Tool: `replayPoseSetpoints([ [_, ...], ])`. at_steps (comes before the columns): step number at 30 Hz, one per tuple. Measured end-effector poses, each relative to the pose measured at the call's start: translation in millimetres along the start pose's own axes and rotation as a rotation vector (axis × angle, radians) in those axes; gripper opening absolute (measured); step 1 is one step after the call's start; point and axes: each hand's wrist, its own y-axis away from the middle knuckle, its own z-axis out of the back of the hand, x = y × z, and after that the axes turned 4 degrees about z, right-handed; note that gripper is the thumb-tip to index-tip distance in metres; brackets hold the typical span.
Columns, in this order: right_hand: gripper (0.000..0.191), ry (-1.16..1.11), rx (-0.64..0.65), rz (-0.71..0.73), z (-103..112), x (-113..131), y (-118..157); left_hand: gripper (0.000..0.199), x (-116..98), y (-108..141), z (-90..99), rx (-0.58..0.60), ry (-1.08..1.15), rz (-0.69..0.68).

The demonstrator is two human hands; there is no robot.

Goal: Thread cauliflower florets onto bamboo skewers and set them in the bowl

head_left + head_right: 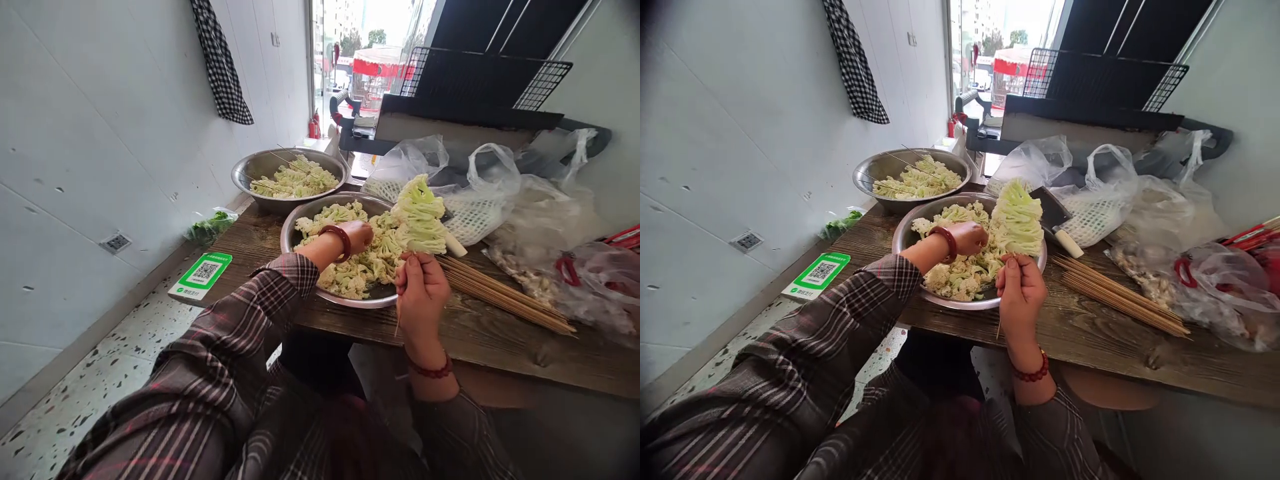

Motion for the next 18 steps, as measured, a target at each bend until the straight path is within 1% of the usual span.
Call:
replayPoseSetpoints([
  [2,0.022,-0.001,-0.001,0.002,0,-1,0,0.023,1,2,-4.1,0.063,-0.091,0.024],
  [4,0.020,-0.009,-0.002,0.009,-1,-1,0,0.022,0,4,-8.0,0.076,-0.142,0.043],
  [7,0.019,-0.020,-0.004,0.016,-1,-1,0,0.021,-1,5,-12.7,0.041,-0.118,0.053],
  [9,0.019,-0.011,-0.003,0.013,-1,0,0,0.018,2,4,-13.4,-0.018,-0.029,0.062],
  [12,0.021,0.009,0.002,-0.005,-1,0,0,0.012,10,4,-8.1,-0.201,0.238,0.114],
  [15,0.022,-0.004,0.003,-0.027,-1,-1,1,0.014,17,8,3.2,-0.383,0.673,0.114],
  [18,0.021,-0.024,0.039,-0.059,0,-4,1,0.017,16,17,14.3,-0.475,1.097,0.058],
])
